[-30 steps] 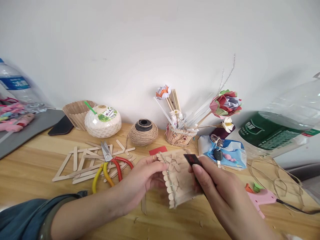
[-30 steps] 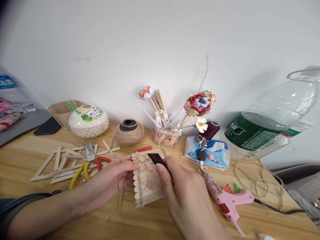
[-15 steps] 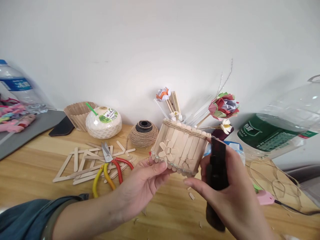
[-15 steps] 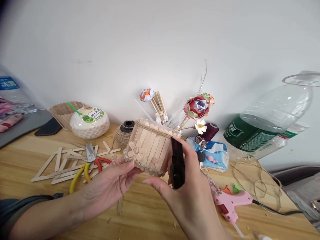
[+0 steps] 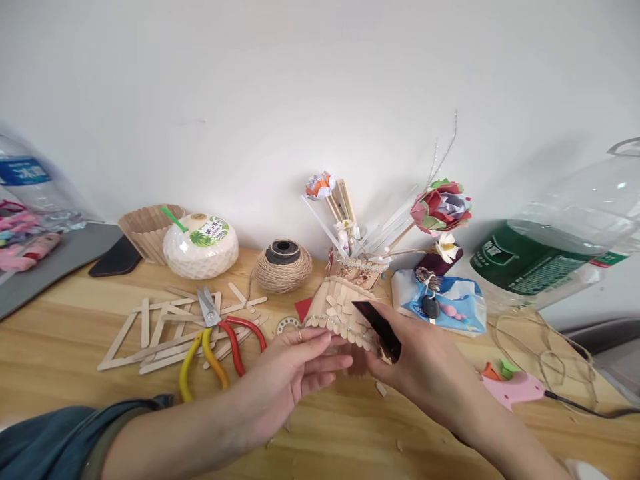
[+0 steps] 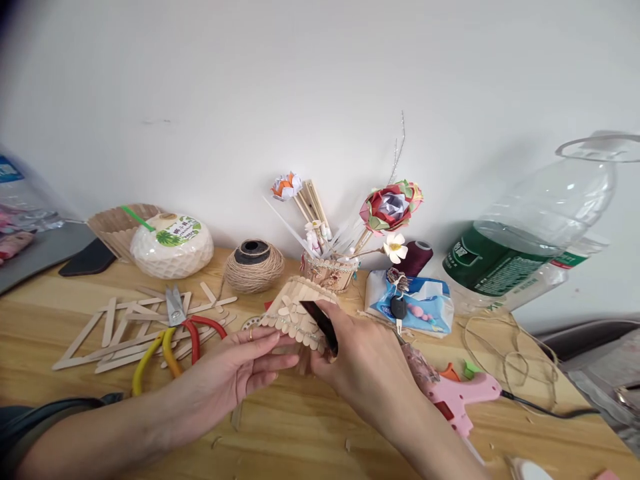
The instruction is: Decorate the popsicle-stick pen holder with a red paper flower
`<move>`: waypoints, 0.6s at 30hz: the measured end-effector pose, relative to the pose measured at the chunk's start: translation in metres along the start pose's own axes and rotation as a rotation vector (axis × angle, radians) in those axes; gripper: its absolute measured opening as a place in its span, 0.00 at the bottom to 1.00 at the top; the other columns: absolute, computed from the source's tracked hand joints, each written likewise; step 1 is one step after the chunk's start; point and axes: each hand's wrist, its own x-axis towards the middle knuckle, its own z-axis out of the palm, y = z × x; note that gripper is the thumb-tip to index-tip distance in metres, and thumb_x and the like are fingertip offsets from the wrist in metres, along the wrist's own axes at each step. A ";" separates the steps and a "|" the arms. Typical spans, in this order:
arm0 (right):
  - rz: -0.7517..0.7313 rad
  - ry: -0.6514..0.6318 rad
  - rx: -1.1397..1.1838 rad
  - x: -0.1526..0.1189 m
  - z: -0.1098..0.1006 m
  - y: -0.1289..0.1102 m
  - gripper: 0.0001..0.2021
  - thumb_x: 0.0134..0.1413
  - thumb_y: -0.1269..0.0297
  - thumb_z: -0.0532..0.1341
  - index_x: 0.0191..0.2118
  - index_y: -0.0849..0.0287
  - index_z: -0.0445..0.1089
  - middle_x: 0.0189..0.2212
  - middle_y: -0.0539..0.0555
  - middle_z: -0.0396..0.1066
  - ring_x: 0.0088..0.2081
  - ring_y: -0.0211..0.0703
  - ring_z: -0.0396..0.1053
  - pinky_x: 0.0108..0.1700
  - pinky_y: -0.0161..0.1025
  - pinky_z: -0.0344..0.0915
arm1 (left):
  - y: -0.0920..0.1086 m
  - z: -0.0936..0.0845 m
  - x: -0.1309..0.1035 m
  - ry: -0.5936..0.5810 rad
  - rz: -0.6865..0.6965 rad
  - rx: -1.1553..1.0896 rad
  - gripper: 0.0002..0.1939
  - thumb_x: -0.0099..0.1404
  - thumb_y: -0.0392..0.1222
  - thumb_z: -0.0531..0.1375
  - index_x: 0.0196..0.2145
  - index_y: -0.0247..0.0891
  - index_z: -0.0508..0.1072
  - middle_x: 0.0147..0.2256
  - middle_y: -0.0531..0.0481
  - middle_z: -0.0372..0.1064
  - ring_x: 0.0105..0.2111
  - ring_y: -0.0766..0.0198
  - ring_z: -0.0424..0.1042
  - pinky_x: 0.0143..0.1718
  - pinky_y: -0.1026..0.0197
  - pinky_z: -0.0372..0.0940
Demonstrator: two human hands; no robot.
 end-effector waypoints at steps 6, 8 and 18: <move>-0.051 -0.062 -0.018 -0.009 0.003 0.008 0.18 0.44 0.74 0.56 0.45 0.58 0.67 0.29 0.53 0.77 0.27 0.49 0.75 0.26 0.38 0.64 | 0.019 -0.001 -0.018 -0.321 -0.195 0.652 0.11 0.57 0.30 0.55 0.24 0.36 0.77 0.20 0.52 0.74 0.15 0.73 0.68 0.18 0.72 0.59; -0.033 -0.104 -0.009 -0.014 0.001 0.012 0.19 0.44 0.74 0.56 0.45 0.59 0.66 0.27 0.52 0.76 0.26 0.48 0.74 0.26 0.37 0.63 | 0.033 0.000 -0.029 -0.456 -0.272 0.993 0.13 0.54 0.28 0.55 0.26 0.39 0.79 0.17 0.55 0.72 0.14 0.71 0.66 0.17 0.70 0.57; -0.078 -0.235 0.244 -0.031 -0.012 -0.002 0.19 0.48 0.75 0.56 0.47 0.53 0.61 0.34 0.50 0.73 0.34 0.45 0.72 0.32 0.39 0.65 | 0.040 -0.007 -0.005 -0.153 0.355 1.223 0.46 0.45 0.44 0.70 0.59 0.43 0.56 0.61 0.40 0.52 0.59 0.44 0.53 0.58 0.42 0.50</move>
